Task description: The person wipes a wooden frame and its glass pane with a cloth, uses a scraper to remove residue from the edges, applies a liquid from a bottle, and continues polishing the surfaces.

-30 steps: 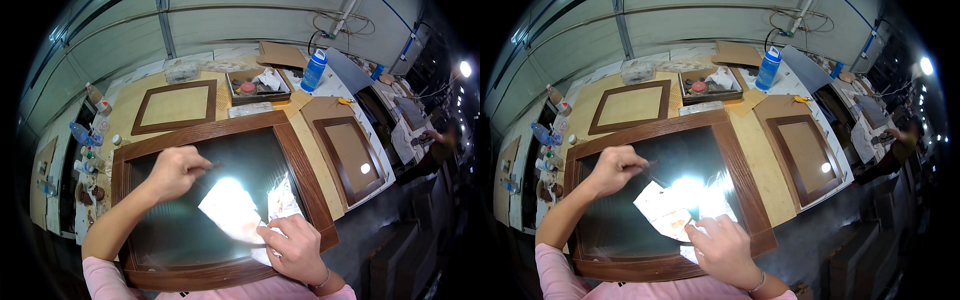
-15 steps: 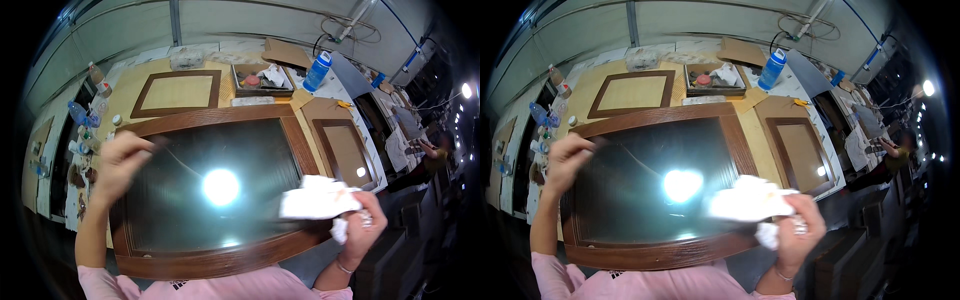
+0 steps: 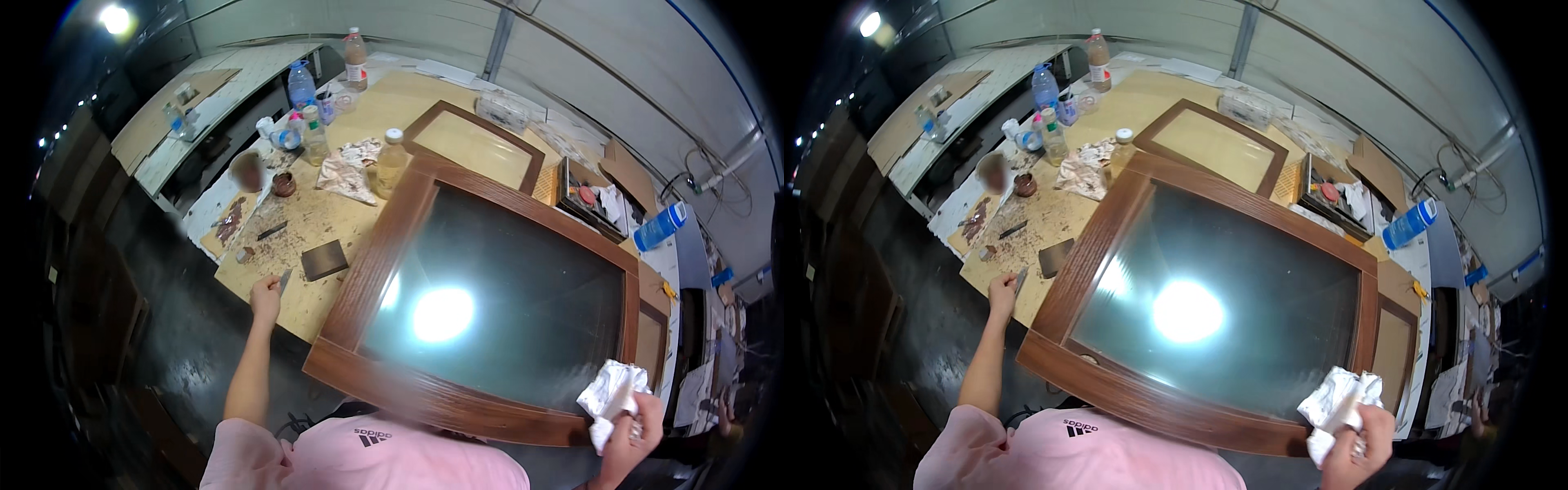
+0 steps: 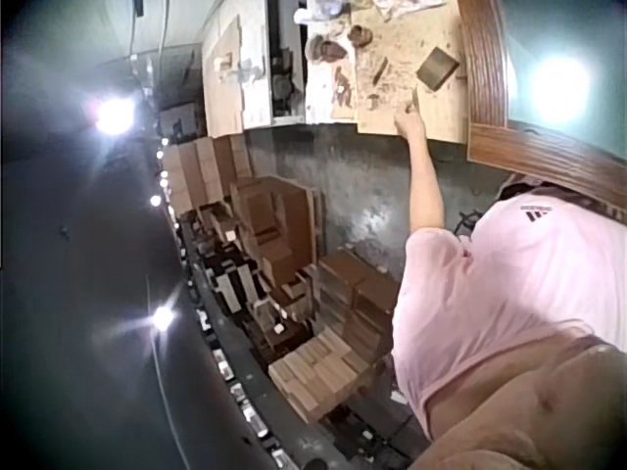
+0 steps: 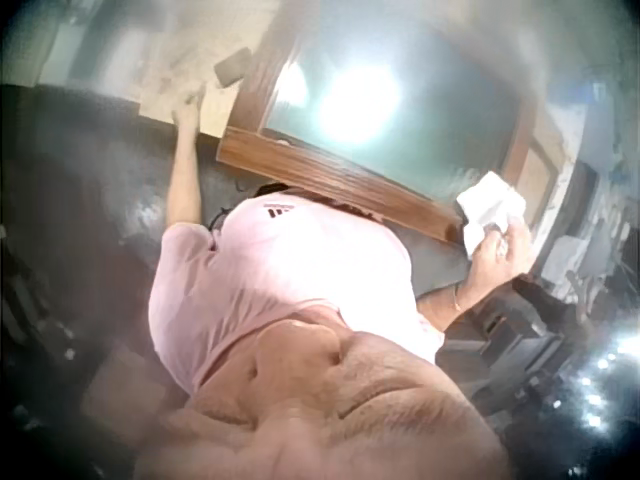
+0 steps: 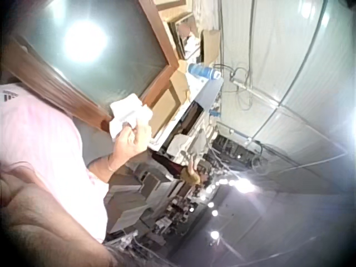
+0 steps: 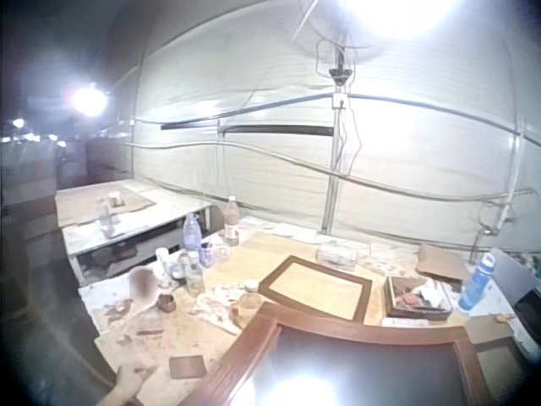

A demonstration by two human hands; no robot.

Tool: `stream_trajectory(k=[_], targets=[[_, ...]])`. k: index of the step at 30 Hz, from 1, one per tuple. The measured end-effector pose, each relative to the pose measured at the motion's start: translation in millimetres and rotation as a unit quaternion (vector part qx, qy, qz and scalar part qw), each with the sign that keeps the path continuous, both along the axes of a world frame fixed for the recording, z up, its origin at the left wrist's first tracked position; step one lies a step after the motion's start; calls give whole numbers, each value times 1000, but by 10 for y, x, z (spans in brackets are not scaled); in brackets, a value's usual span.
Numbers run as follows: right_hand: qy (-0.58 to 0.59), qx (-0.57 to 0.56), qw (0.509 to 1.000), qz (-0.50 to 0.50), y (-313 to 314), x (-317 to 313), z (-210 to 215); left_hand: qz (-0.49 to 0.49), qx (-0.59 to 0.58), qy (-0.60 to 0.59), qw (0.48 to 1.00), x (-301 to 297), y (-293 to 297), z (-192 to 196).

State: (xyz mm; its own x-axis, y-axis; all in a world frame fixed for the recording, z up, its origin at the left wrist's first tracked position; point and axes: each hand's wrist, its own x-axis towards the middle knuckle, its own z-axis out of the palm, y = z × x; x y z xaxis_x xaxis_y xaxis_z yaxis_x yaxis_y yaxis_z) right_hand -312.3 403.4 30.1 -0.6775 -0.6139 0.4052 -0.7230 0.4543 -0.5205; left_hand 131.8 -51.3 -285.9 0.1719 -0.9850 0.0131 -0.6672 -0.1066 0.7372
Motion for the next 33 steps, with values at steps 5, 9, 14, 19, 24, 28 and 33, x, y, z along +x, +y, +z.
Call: stream_trajectory(k=[5, 9, 14, 19, 24, 28, 33], targets=[[143, 201, 949, 198, -485, 352, 41, -43, -153, -155, 975, -220, -27, 219], [185, 287, 921, 187, -506, 457, 106, -247, -11, -101, 964, -1053, 262, 588], [237, 270, 910, 206, -695, 608, 33, -222, -53, -173, 958, -1095, -72, -1100], [268, 275, 904, 191, -578, 622, 27, -263, 37, -184, 946, -1669, 108, -679], [295, 267, 882, 253, -483, 501, -10, -260, 12, -107, 959, -1548, -44, 562], [301, 272, 871, 278, -439, 414, 159, -209, -145, 149, 955, -869, 407, 1234], [317, 165, 864, 356, -496, 220, 437, -241, -215, 217, 921, 146, 1559, 1932]])
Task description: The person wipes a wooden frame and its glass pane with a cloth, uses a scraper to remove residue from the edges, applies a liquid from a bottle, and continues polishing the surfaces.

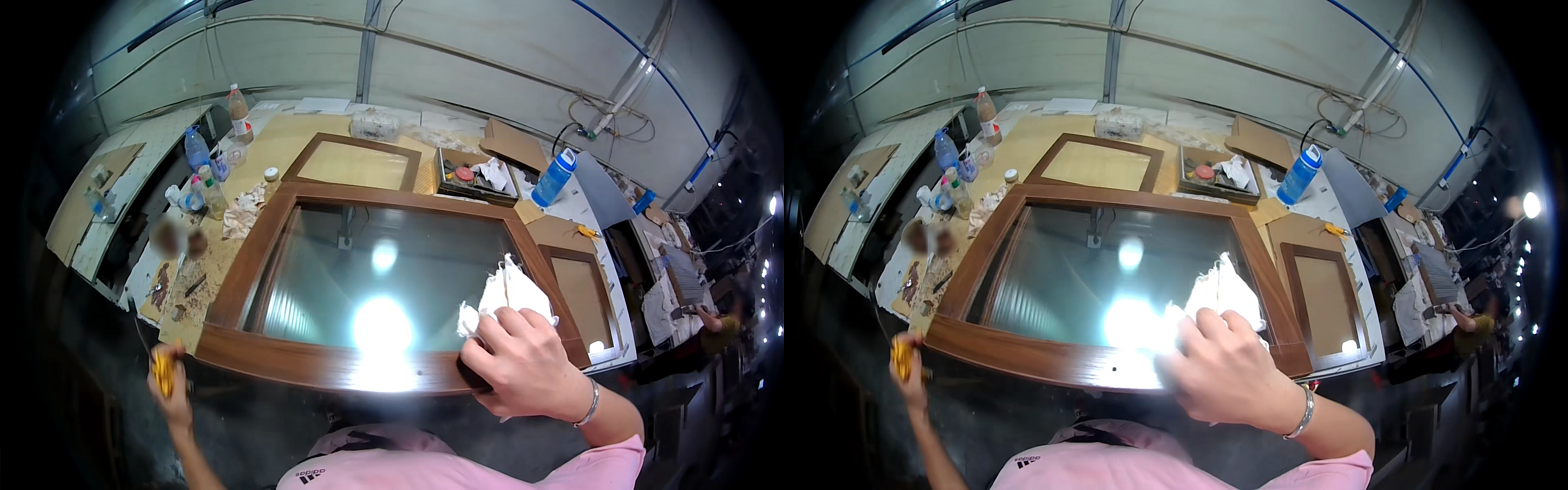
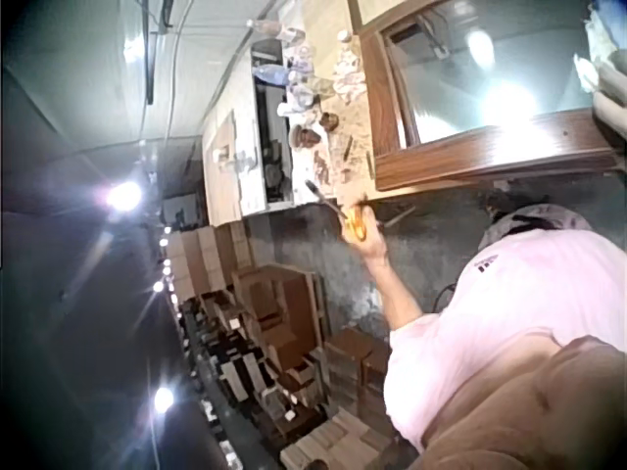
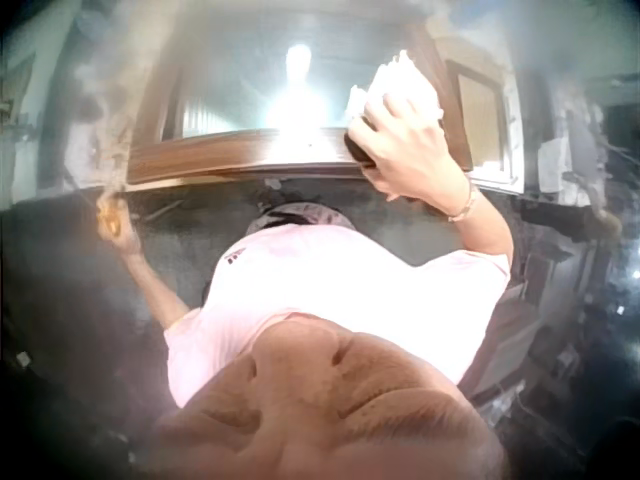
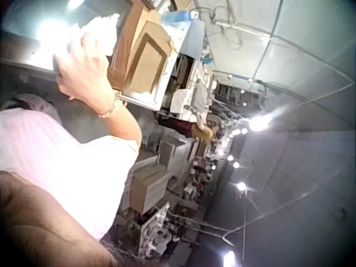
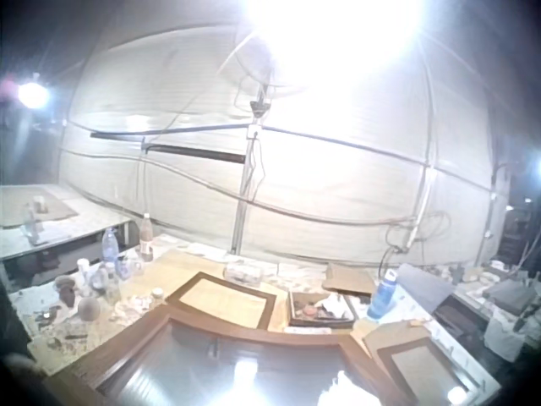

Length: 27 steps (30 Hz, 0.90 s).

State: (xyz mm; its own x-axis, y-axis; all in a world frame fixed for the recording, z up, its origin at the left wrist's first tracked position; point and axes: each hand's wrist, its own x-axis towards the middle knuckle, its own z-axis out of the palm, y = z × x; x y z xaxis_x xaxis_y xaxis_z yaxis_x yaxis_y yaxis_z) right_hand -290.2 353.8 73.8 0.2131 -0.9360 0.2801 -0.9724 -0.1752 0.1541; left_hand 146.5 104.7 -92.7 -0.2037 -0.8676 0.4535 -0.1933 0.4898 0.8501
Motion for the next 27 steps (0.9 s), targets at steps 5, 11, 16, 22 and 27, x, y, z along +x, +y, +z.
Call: stream_trajectory(k=[5, 11, 16, 22, 27], targets=[[7, 30, 999, 6, 73, -171, -83, -155, 74, -307, 936, -389, 1608, 827], [19, 22, 999, 30, 97, -111, -115, -52, 100, -307, 945, -730, 1770, 674], [2, -14, 999, 43, 83, -144, -166, -69, 49, -380, 921, -930, 1731, 850], [-5, -13, 999, 41, 125, -131, -173, -131, -34, -400, 906, -1304, 1796, 864], [9, 3, 1000, 28, 151, -110, -186, -167, -44, -433, 885, -1474, 1830, 809]])
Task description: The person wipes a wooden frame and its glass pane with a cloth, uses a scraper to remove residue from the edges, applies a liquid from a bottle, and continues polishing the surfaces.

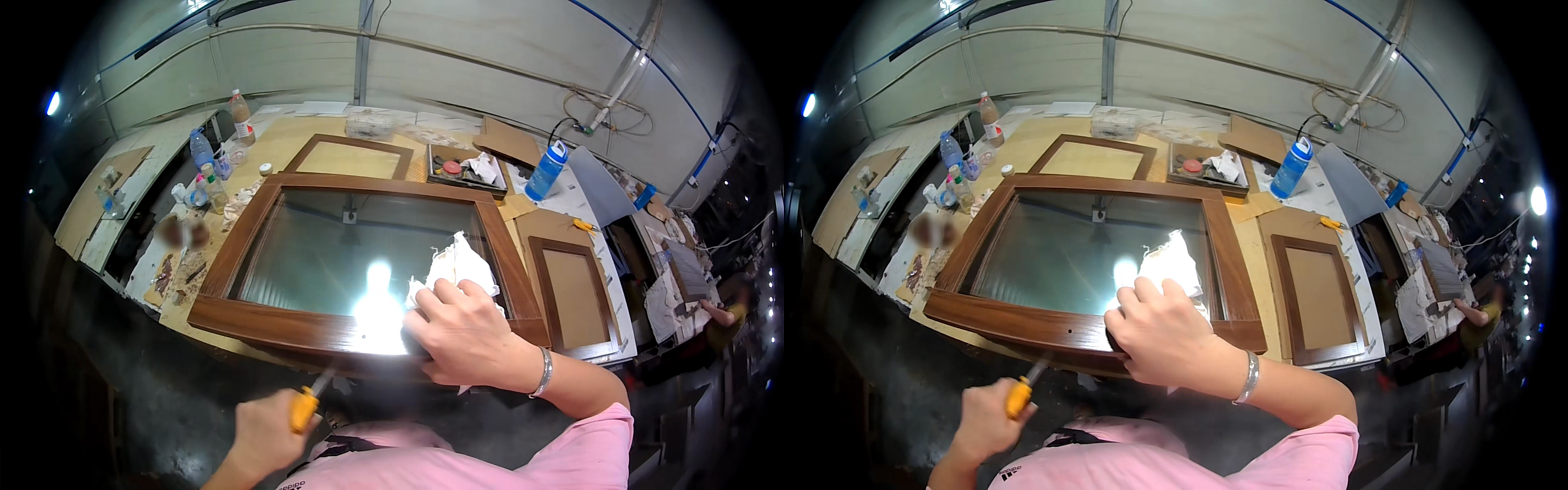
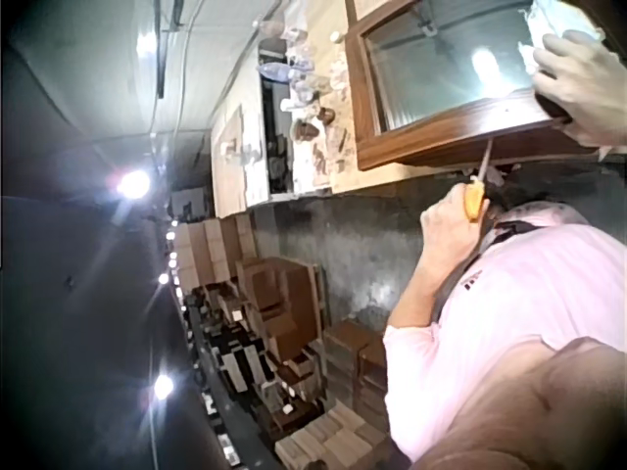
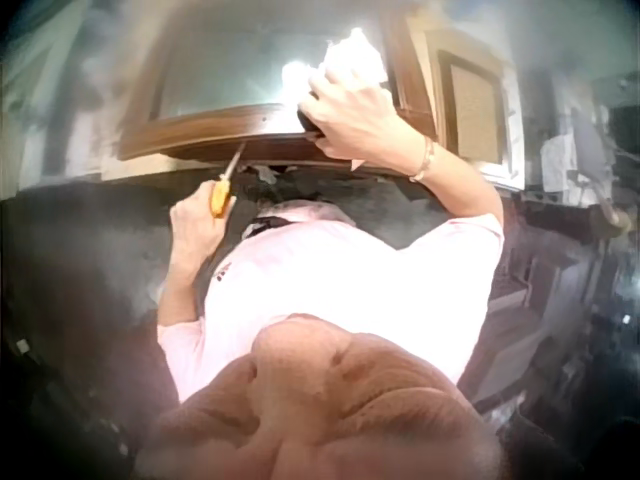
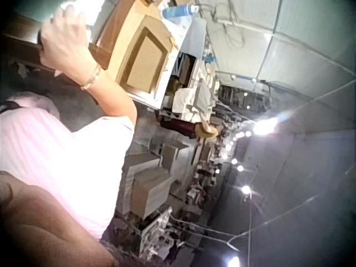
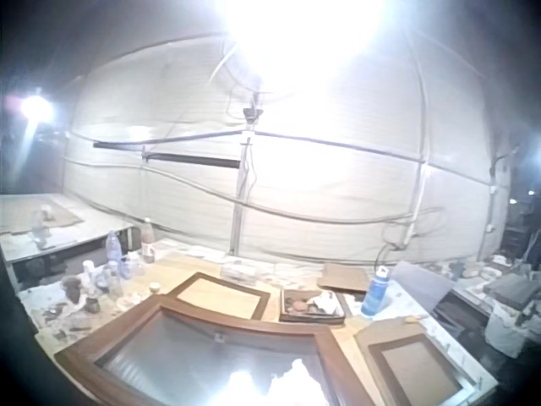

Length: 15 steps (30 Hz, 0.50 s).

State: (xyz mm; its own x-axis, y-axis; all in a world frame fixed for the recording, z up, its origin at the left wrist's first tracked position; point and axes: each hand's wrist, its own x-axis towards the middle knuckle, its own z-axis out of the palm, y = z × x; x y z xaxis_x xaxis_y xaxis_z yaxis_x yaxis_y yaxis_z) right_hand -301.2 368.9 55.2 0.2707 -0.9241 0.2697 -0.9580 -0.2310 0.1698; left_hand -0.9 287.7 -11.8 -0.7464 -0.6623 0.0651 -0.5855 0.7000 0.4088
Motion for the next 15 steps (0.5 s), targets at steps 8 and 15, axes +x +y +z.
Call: stream_trajectory(k=[8, 15], targets=[[-14, -9, 1000, -7, 16, 29, -34, 153, -30, -3, 988, 459, -88, -119], [-1, -4, 1000, -24, 28, 55, -222, 210, 25, -49, 976, 973, 86, -90]])
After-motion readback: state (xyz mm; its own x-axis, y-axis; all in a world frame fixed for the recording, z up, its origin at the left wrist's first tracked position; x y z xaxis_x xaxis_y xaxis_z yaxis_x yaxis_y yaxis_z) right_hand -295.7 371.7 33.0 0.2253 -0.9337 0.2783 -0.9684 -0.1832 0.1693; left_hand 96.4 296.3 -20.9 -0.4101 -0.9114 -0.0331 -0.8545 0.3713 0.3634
